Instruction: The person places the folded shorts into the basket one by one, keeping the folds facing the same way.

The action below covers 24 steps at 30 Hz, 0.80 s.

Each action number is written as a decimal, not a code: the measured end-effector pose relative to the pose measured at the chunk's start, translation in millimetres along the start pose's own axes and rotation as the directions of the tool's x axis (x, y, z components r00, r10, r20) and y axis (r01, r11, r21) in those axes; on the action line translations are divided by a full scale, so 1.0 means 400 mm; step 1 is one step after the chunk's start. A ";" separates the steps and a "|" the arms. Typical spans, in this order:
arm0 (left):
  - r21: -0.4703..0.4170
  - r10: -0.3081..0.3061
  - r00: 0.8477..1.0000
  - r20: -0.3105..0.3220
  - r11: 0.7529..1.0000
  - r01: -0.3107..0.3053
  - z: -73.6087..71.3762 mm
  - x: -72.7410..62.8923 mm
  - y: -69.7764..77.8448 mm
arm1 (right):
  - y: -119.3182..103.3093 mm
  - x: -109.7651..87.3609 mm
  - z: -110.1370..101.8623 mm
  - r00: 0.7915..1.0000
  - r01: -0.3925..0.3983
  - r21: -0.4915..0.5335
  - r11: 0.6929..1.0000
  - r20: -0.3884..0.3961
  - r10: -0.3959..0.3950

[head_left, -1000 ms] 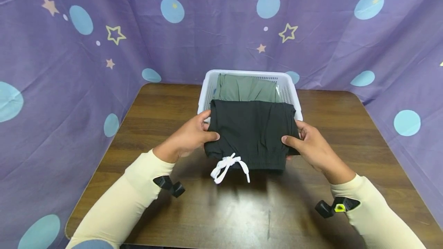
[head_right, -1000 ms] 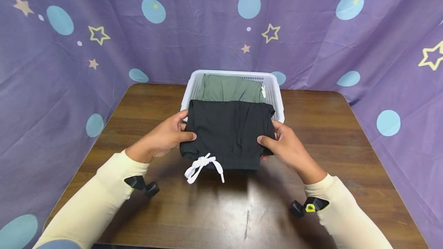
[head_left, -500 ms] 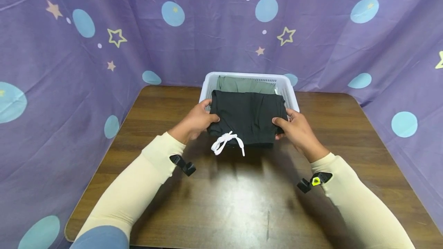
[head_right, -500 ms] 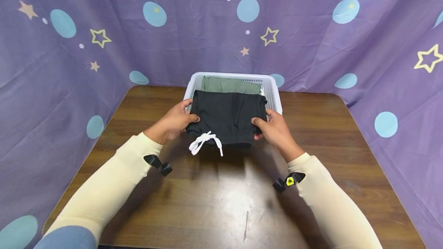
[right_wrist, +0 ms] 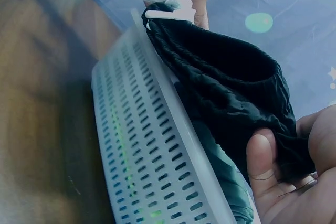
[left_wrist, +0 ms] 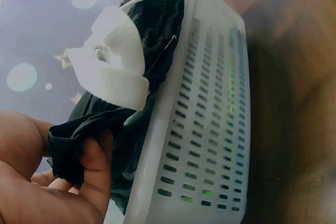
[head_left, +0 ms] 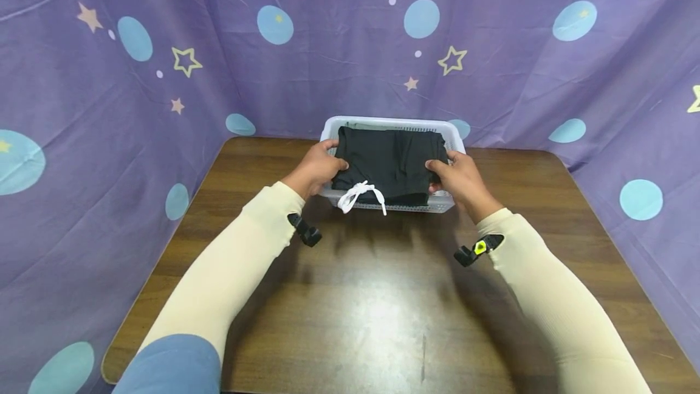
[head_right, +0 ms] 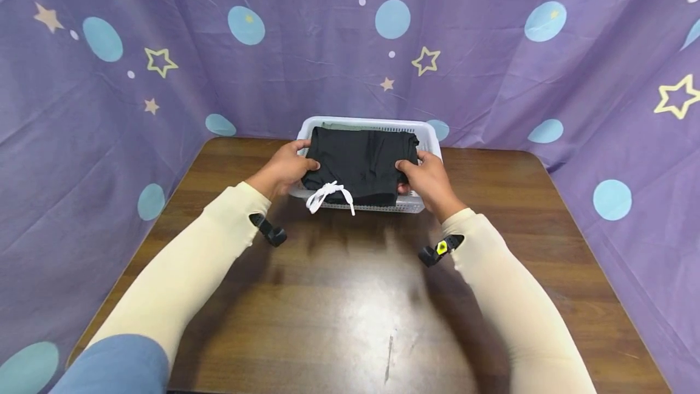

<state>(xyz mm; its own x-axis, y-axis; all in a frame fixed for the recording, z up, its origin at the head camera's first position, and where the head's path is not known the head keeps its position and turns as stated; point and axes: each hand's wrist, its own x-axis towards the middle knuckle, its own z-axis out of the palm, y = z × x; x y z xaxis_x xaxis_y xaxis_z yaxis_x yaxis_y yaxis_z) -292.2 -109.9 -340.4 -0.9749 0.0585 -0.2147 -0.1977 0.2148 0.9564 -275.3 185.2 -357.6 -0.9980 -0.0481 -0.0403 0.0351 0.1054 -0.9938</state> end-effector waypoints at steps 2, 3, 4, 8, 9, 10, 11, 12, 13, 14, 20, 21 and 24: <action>0.032 0.004 1.000 -0.026 0.999 -0.003 0.004 0.017 0.002 | 0.003 0.019 0.000 1.000 0.000 -0.012 1.000 -0.015 0.000; 0.046 0.009 0.999 -0.039 0.999 -0.007 0.006 0.024 0.003 | 0.004 0.028 0.000 1.000 0.003 -0.022 1.000 -0.023 -0.003; 0.057 0.012 0.999 -0.050 0.998 -0.009 0.008 0.031 0.004 | 0.006 0.036 0.000 1.000 0.006 -0.028 1.000 -0.030 -0.007; 0.085 0.009 0.997 -0.075 0.996 -0.002 0.017 0.053 0.008 | 0.009 0.064 -0.002 0.998 0.012 -0.073 0.997 -0.057 -0.016; 0.092 0.012 0.997 -0.079 0.996 -0.005 0.019 0.060 0.008 | 0.009 0.070 -0.002 0.998 0.008 -0.078 0.997 -0.064 -0.013; 0.099 0.017 0.996 -0.088 0.995 -0.009 0.021 0.065 0.009 | 0.008 0.075 -0.001 0.998 0.003 -0.083 0.997 -0.070 -0.009; 0.108 0.026 0.995 -0.099 0.994 -0.015 0.023 0.070 0.010 | 0.007 0.080 -0.001 0.997 0.000 -0.081 0.997 -0.075 -0.006; 0.119 0.034 0.993 -0.112 0.993 -0.020 0.025 0.074 0.011 | 0.006 0.084 0.000 0.997 -0.002 -0.079 0.997 -0.082 -0.004; 0.130 0.046 0.991 -0.127 0.991 -0.029 0.027 0.078 0.012 | 0.006 0.088 0.001 0.996 -0.004 -0.072 0.997 -0.088 -0.003; 0.141 0.055 0.988 -0.142 0.989 -0.035 0.029 0.082 0.012 | 0.006 0.092 0.002 0.996 -0.006 -0.062 0.998 -0.093 0.000; 0.286 0.127 0.973 -0.194 0.956 -0.067 0.034 0.099 -0.005 | 0.025 0.106 0.004 0.990 -0.073 -0.072 0.995 -0.129 0.063; 0.319 0.138 0.971 -0.197 0.945 -0.070 0.036 0.100 -0.009 | 0.029 0.107 0.005 0.989 -0.094 -0.074 0.993 -0.125 0.084; 0.453 0.177 0.967 -0.185 0.888 -0.076 0.040 0.098 -0.017 | 0.042 0.105 0.008 0.986 -0.143 -0.083 0.986 -0.102 0.135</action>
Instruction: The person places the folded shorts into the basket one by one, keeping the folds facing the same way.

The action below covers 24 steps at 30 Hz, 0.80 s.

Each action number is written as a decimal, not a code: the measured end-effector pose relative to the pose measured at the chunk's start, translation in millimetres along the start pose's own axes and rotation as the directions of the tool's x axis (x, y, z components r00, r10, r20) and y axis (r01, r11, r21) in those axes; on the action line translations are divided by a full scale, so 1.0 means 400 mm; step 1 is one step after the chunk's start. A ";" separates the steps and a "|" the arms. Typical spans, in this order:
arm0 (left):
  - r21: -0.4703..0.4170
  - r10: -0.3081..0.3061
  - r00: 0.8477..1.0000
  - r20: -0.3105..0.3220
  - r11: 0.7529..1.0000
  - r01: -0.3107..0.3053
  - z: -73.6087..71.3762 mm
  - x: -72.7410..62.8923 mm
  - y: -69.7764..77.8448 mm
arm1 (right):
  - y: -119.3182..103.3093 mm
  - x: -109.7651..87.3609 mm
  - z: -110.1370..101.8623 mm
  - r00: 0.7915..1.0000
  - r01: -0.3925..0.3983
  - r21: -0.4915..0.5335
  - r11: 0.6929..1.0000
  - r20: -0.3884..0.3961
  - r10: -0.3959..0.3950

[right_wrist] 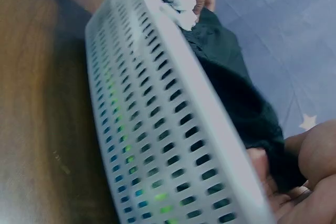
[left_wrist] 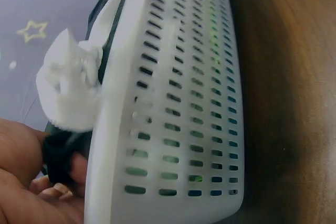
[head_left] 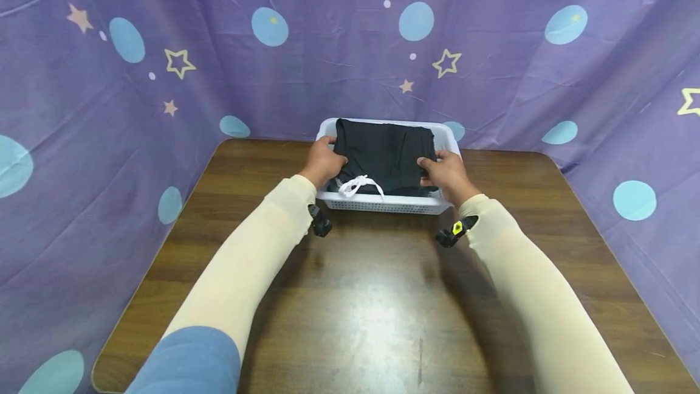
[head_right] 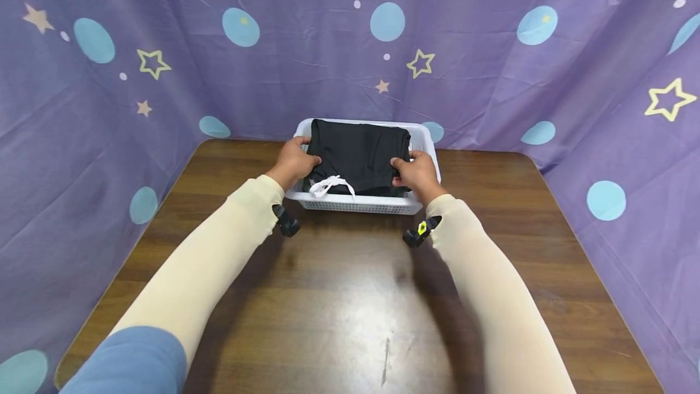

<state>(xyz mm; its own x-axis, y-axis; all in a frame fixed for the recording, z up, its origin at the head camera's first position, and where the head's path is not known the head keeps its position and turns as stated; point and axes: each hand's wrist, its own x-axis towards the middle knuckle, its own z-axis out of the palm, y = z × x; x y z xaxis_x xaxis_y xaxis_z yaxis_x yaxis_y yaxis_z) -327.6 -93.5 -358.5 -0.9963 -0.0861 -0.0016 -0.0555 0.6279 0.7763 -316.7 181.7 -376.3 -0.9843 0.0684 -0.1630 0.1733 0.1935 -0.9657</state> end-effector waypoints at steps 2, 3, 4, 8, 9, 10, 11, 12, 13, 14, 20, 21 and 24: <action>0.094 0.031 1.000 0.004 0.995 -0.031 0.003 -0.004 -0.003 | 0.005 0.000 0.005 1.000 -0.011 -0.003 1.000 0.017 0.011; 0.148 0.050 0.999 0.008 0.988 -0.051 0.005 -0.006 -0.004 | 0.006 -0.001 0.006 1.000 -0.012 -0.018 1.000 0.016 0.012; 0.199 0.068 0.998 0.010 0.978 -0.069 0.007 -0.007 -0.005 | 0.007 -0.001 0.007 1.000 -0.010 -0.033 0.999 0.014 0.010; 0.299 0.126 0.992 -0.007 0.947 -0.118 0.016 -0.016 -0.010 | 0.007 -0.002 0.004 1.000 -0.003 -0.163 0.987 -0.029 -0.001; 0.309 0.142 0.990 -0.018 0.942 -0.130 0.018 -0.018 -0.011 | 0.005 -0.003 0.003 0.999 0.002 -0.212 0.977 -0.049 -0.013; 0.313 0.156 0.987 -0.032 0.940 -0.138 0.019 -0.021 -0.012 | 0.005 -0.004 0.001 0.997 0.006 -0.249 0.968 -0.067 -0.024; 0.315 0.168 0.985 -0.045 0.938 -0.146 0.020 -0.024 -0.012 | 0.004 -0.005 -0.001 0.995 0.010 -0.287 0.958 -0.088 -0.037; 0.316 0.180 0.982 -0.056 0.936 -0.153 0.020 -0.027 -0.012 | 0.003 -0.006 -0.003 0.993 0.015 -0.315 0.949 -0.105 -0.051; 0.318 0.187 0.980 -0.063 0.935 -0.158 0.021 -0.031 -0.013 | 0.002 -0.008 -0.005 0.991 0.019 -0.337 0.941 -0.119 -0.062; 0.323 0.193 0.979 -0.065 0.932 -0.162 0.020 -0.034 -0.014 | 0.001 -0.009 -0.006 0.989 0.024 -0.350 0.936 -0.126 -0.073; 0.334 0.243 0.970 -0.012 0.915 -0.225 0.012 -0.052 -0.022 | -0.003 -0.024 -0.020 0.987 0.035 -0.356 0.934 -0.133 -0.087; 0.325 0.250 0.968 -0.002 0.916 -0.236 0.009 -0.054 -0.023 | -0.005 -0.027 -0.025 0.986 0.038 -0.360 0.932 -0.138 -0.093; 0.290 0.271 0.962 0.012 0.920 -0.263 0.001 -0.058 -0.026 | -0.012 -0.034 -0.042 0.981 0.071 -0.383 0.921 -0.142 -0.134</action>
<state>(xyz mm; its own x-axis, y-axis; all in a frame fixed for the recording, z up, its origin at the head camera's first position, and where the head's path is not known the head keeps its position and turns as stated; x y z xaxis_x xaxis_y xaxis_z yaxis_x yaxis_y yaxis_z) -304.1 -97.9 -366.8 -0.9747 0.0964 0.2017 0.1916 0.8250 0.5316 -303.7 196.1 -365.9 -0.9837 0.1797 -0.0018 0.1034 0.5576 -0.8236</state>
